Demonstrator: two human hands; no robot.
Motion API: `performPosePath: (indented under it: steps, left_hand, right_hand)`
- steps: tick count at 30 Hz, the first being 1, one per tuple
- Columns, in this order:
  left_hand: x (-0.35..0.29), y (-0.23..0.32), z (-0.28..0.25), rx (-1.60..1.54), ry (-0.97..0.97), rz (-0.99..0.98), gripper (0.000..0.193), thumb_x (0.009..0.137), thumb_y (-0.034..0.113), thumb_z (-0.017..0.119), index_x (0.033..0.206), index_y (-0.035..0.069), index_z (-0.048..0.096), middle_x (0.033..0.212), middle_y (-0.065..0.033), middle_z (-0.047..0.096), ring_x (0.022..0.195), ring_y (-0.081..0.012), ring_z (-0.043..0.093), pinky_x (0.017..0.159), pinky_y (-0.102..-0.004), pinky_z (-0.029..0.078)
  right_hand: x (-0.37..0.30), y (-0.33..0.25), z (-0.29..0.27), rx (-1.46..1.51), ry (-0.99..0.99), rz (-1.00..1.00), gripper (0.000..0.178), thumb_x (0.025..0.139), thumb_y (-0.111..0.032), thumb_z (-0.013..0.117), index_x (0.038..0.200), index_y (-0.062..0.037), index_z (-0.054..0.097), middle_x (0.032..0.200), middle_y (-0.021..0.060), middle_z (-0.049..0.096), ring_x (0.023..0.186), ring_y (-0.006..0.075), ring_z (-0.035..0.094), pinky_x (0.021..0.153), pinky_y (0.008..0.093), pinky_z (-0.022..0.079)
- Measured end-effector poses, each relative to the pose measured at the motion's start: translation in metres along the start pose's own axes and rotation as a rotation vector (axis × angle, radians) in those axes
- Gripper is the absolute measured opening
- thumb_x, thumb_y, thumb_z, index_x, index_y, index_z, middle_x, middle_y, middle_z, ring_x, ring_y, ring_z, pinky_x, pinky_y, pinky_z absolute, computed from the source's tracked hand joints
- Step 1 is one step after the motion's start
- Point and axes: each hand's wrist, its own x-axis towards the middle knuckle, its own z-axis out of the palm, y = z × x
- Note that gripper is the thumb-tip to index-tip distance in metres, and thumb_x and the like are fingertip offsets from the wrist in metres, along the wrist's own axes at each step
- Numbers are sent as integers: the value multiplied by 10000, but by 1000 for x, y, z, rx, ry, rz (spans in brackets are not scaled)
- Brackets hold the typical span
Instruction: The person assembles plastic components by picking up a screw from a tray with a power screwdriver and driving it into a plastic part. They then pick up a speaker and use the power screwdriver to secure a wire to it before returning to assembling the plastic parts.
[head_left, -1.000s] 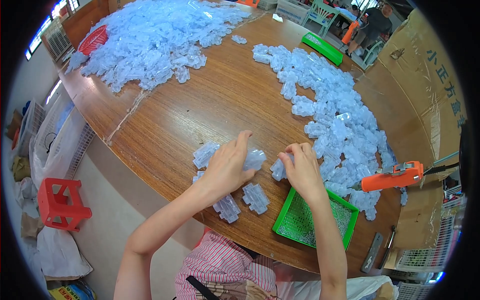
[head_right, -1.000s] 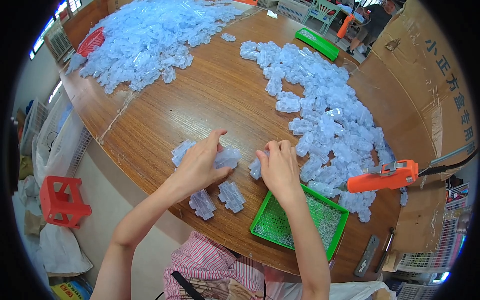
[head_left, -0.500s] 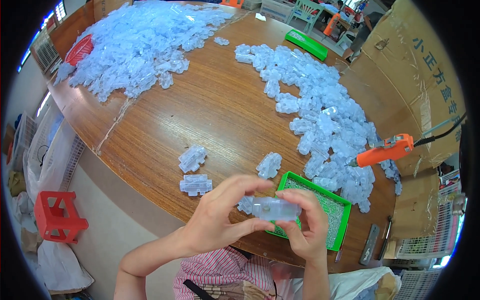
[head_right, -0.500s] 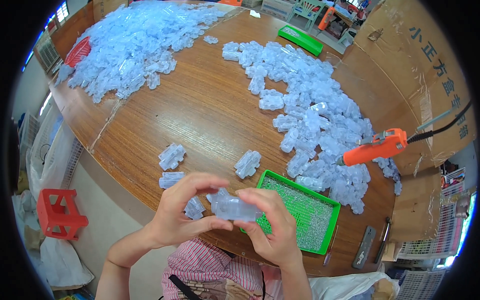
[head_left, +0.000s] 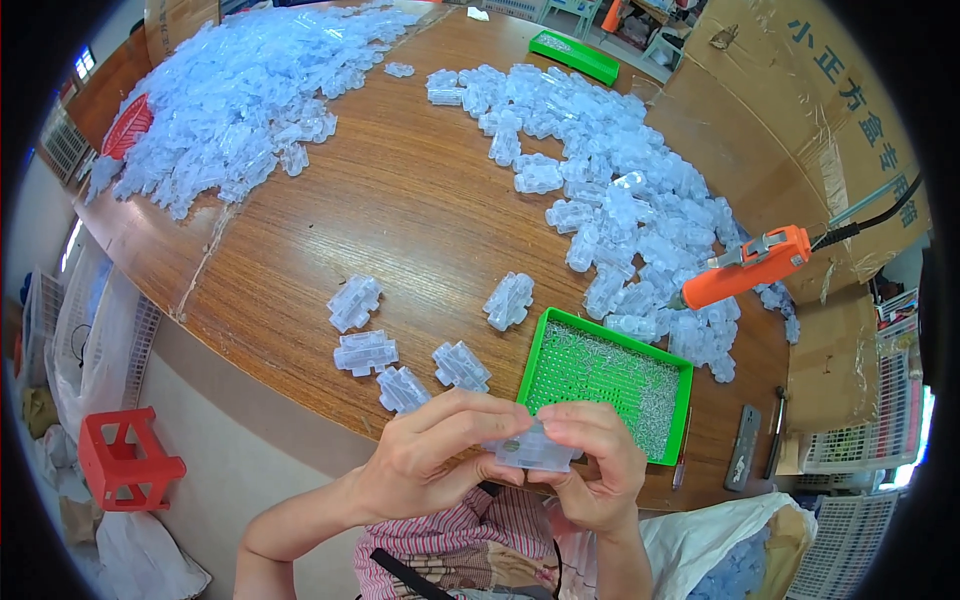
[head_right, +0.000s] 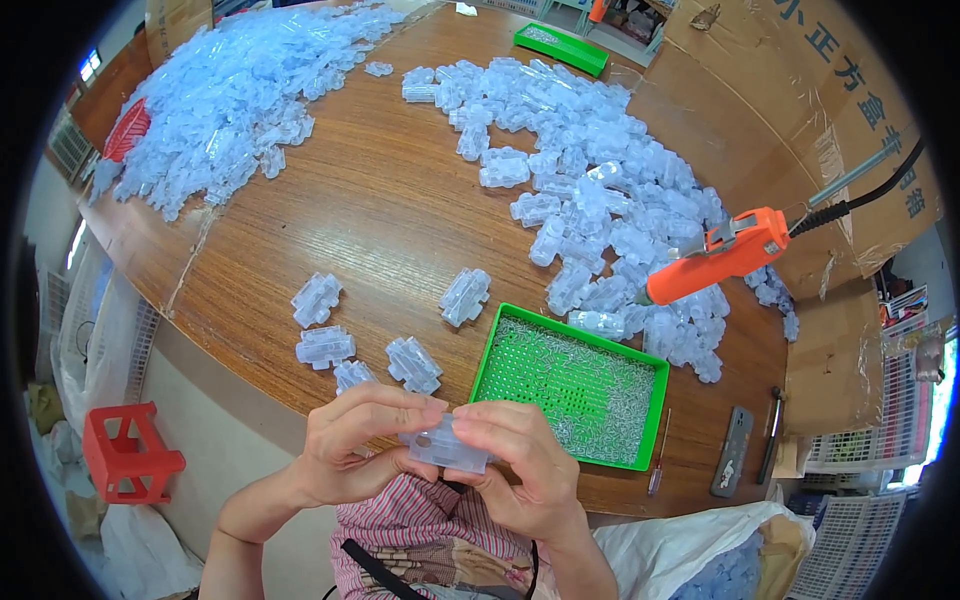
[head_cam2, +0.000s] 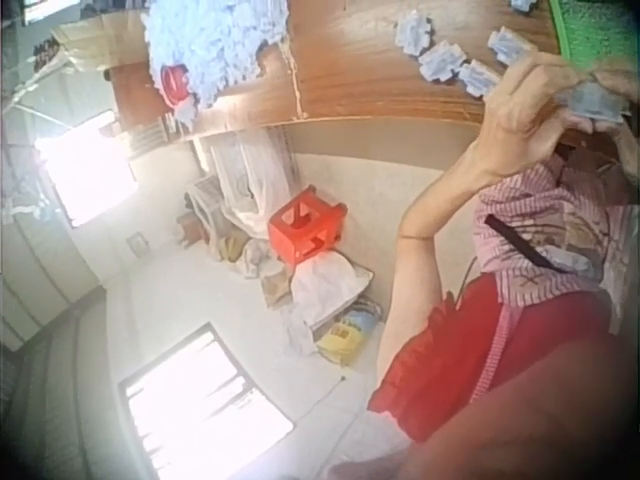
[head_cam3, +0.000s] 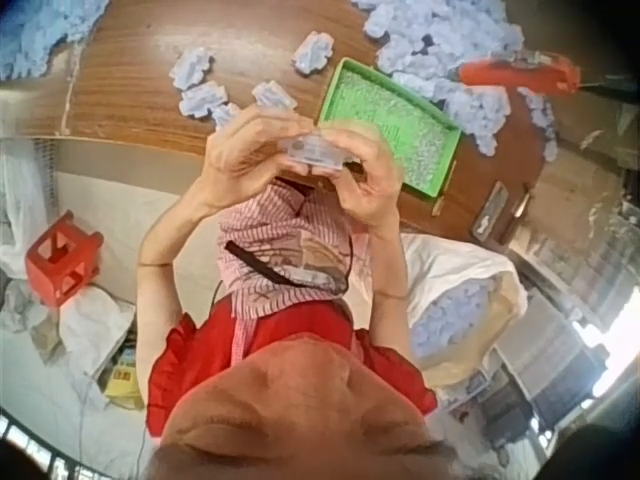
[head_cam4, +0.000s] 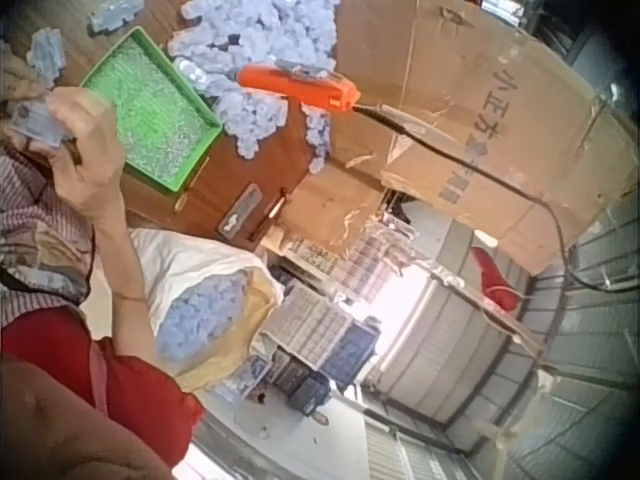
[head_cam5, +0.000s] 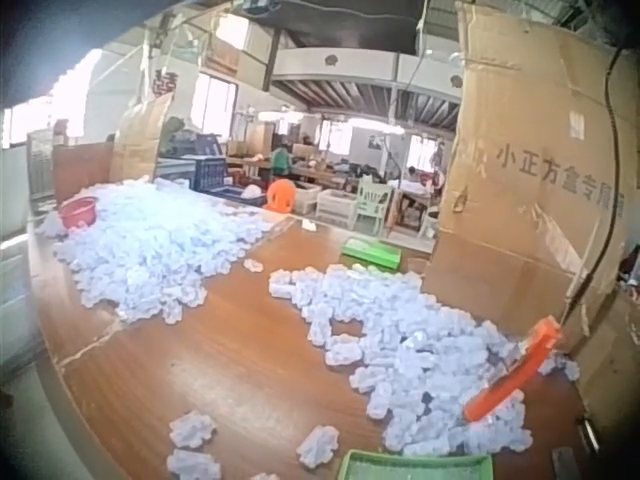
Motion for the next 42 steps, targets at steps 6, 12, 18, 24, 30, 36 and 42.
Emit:
performPosePath:
  steps: [6, 12, 18, 24, 30, 36, 42]
  left_hand:
    - [-7, -2, 3, -43, 27, -21, 376, 659, -34, 730, 1016, 1, 617, 996, -127, 635, 897, -234, 639, 702, -296, 555]
    - [-17, -13, 11, -263, 121, -199, 376, 674, 4, 750, 1026, 17, 619, 1045, -118, 634, 982, -232, 608, 824, -307, 502]
    - [-25, -22, 16, -437, 122, -249, 379, 719, 26, 742, 1064, 14, 586, 1099, -128, 576, 1054, -206, 563, 891, -314, 485]
    - [-30, -26, 20, -700, 127, -300, 364, 772, -3, 687, 1100, -2, 530, 1187, -133, 497, 1106, -202, 528, 972, -335, 445]
    - [-31, -28, 22, -908, 72, -397, 359, 809, -7, 646, 1128, -6, 480, 1209, -145, 499, 1132, -201, 514, 993, -344, 423]
    - [-31, -28, 25, -919, 93, -404, 360, 802, 0, 661, 1121, 14, 494, 1205, -132, 509, 1128, -193, 514, 965, -324, 443]
    - [-19, -19, 22, -432, 226, -187, 367, 703, -16, 737, 1033, 28, 584, 1165, -130, 524, 1114, -236, 537, 934, -328, 471]
  right_hand:
    - [-3, -5, 1, -39, -2, 9, 366, 692, -98, 754, 1022, -25, 614, 959, 129, 638, 870, 266, 630, 748, 334, 521]
    - [-3, -4, 4, -119, -34, -9, 410, 693, -124, 761, 1055, -21, 598, 1015, 137, 621, 924, 273, 616, 779, 343, 513]
    - [-9, 3, 4, 24, 23, 142, 452, 705, -205, 770, 1072, -17, 583, 1044, 155, 613, 958, 282, 609, 818, 351, 495]
    - [-13, 6, 4, 49, 15, 170, 438, 701, -195, 774, 1055, -15, 589, 1042, 161, 614, 963, 281, 608, 817, 348, 494]
    - [-15, 0, 6, 126, 77, 170, 385, 708, -160, 768, 1019, -3, 602, 978, 151, 634, 895, 272, 624, 762, 328, 503]
    - [-10, -6, 4, -35, 96, 143, 319, 745, -143, 735, 1003, -3, 611, 944, 153, 645, 861, 282, 627, 762, 328, 499]
    - [-19, 9, 4, 322, 7, 339, 685, 763, -317, 724, 1308, -39, 416, 1316, 136, 392, 1135, 214, 489, 848, 310, 464]
